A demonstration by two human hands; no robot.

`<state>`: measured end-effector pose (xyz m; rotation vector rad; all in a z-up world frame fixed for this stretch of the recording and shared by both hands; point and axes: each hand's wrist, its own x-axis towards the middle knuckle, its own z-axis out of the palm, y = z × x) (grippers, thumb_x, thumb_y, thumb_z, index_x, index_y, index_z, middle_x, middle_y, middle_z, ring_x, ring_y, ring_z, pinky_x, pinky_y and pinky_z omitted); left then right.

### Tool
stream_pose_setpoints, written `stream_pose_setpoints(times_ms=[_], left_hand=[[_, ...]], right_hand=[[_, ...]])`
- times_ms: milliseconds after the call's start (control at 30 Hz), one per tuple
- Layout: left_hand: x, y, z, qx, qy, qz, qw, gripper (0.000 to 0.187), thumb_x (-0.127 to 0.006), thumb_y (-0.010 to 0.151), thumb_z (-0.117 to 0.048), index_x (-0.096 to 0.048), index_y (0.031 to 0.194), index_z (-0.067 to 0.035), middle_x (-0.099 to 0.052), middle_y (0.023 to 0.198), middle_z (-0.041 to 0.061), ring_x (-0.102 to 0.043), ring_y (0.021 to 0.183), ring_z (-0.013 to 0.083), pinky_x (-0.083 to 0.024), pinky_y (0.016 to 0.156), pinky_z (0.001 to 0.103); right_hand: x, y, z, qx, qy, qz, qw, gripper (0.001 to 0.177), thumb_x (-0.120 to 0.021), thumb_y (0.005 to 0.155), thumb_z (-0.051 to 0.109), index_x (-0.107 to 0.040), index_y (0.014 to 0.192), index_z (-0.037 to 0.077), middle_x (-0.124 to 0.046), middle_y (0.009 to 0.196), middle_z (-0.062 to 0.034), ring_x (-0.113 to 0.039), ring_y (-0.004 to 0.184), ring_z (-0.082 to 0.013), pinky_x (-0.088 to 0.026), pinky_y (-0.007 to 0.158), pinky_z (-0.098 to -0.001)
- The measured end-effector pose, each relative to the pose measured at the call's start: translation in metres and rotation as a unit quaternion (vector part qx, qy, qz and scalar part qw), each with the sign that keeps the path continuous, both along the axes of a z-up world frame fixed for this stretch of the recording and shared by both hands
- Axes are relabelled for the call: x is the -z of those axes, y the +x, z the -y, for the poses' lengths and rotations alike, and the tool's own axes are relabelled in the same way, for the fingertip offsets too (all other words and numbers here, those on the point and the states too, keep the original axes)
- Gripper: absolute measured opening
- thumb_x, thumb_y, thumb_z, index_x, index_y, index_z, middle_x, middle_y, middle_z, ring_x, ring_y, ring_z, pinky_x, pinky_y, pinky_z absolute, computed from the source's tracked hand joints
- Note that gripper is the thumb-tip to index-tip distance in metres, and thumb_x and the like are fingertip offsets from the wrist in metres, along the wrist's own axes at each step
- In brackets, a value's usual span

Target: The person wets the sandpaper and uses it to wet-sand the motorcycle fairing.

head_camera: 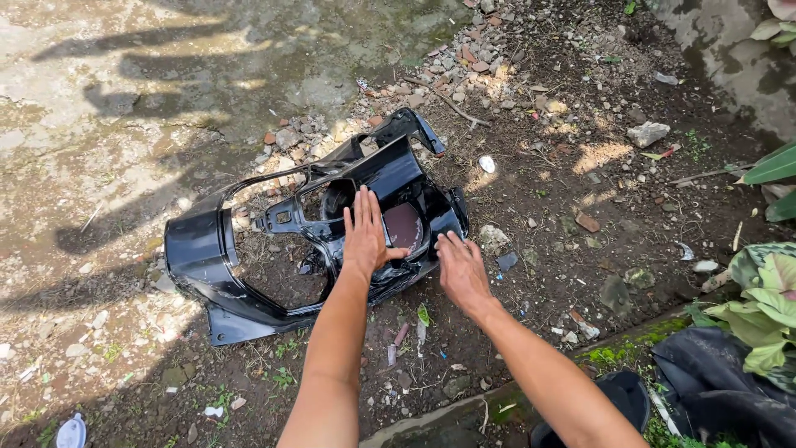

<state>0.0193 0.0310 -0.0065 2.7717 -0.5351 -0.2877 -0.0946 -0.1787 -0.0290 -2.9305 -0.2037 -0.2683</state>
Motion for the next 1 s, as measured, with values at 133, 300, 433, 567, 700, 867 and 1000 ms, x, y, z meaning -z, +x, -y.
stream_pose_setpoints(times_ms=[133, 300, 433, 567, 700, 867, 1000], left_hand=[[0.015, -0.001, 0.006, -0.007, 0.037, 0.022, 0.999, 0.143, -0.074, 0.069, -0.074, 0.005, 0.162, 0.000, 0.007, 0.170, 0.020, 0.003, 0.158, 0.0331, -0.012, 0.127, 0.053], [0.035, -0.015, 0.009, -0.046, -0.015, 0.050, 0.998, 0.122, -0.068, 0.081, -0.060, 0.002, 0.163, -0.002, 0.004, 0.171, 0.019, -0.003, 0.158, 0.0325, -0.018, 0.127, 0.050], [0.039, -0.024, 0.013, -0.083, -0.028, 0.036, 0.996, 0.109, -0.058, 0.089, -0.058, 0.002, 0.164, -0.007, 0.008, 0.171, 0.015, 0.002, 0.158, 0.0318, -0.015, 0.124, 0.059], [0.038, -0.042, 0.010, -0.116, -0.101, 0.005, 0.988, 0.103, -0.054, 0.093, -0.056, 0.003, 0.164, -0.008, 0.008, 0.171, 0.016, 0.001, 0.158, 0.0346, -0.015, 0.123, 0.063], [0.030, -0.056, -0.005, -0.089, -0.174, -0.034, 0.980, 0.127, -0.062, 0.079, -0.075, 0.004, 0.165, -0.009, 0.009, 0.171, 0.014, 0.004, 0.158, 0.0340, -0.008, 0.125, 0.060], [0.018, -0.050, -0.009, -0.057, -0.084, -0.066, 0.993, 0.136, -0.085, 0.071, -0.056, 0.006, 0.165, -0.014, 0.010, 0.172, 0.009, 0.003, 0.158, 0.0306, -0.015, 0.125, 0.060], [0.001, -0.049, -0.001, -0.078, -0.034, -0.095, 0.992, 0.136, -0.087, 0.074, -0.047, 0.010, 0.164, -0.014, 0.015, 0.170, 0.010, 0.005, 0.158, 0.0319, -0.020, 0.122, 0.063]], right_hand=[[-0.026, 0.028, 0.043, -0.037, -0.130, 0.080, 0.988, 0.022, -0.052, 0.098, 0.017, -0.063, 0.117, 0.019, -0.064, 0.138, -0.0083, -0.054, 0.134, -0.0257, -0.045, 0.102, -0.0455], [-0.007, 0.040, 0.066, -0.161, -0.197, 0.081, 0.964, 0.019, -0.051, 0.094, 0.015, -0.064, 0.107, 0.018, -0.065, 0.118, -0.0031, -0.060, 0.113, -0.0198, -0.047, 0.095, -0.0390], [-0.015, 0.034, 0.052, -0.202, -0.246, 0.083, 0.944, 0.015, -0.051, 0.093, 0.012, -0.065, 0.099, 0.012, -0.059, 0.104, -0.0058, -0.060, 0.109, -0.0239, -0.046, 0.095, -0.0375], [-0.009, 0.030, 0.052, -0.205, -0.242, 0.084, 0.945, 0.019, -0.050, 0.096, 0.014, -0.065, 0.108, 0.009, -0.064, 0.110, -0.0113, -0.060, 0.118, -0.0271, -0.046, 0.103, -0.0392], [-0.009, 0.021, 0.056, -0.206, -0.242, 0.084, 0.944, 0.026, -0.049, 0.096, 0.017, -0.058, 0.117, 0.005, -0.062, 0.130, -0.0202, -0.055, 0.133, -0.0336, -0.043, 0.112, -0.0435], [-0.031, 0.017, 0.050, -0.187, -0.258, -0.023, 0.948, 0.052, -0.043, 0.102, 0.033, -0.045, 0.147, 0.007, -0.053, 0.149, -0.0183, -0.044, 0.144, -0.0310, -0.028, 0.120, -0.0535], [-0.035, 0.013, 0.025, -0.110, -0.335, -0.060, 0.934, 0.066, -0.054, 0.098, 0.043, -0.043, 0.151, 0.006, -0.047, 0.155, -0.0140, -0.034, 0.148, -0.0288, -0.027, 0.119, -0.0524]])
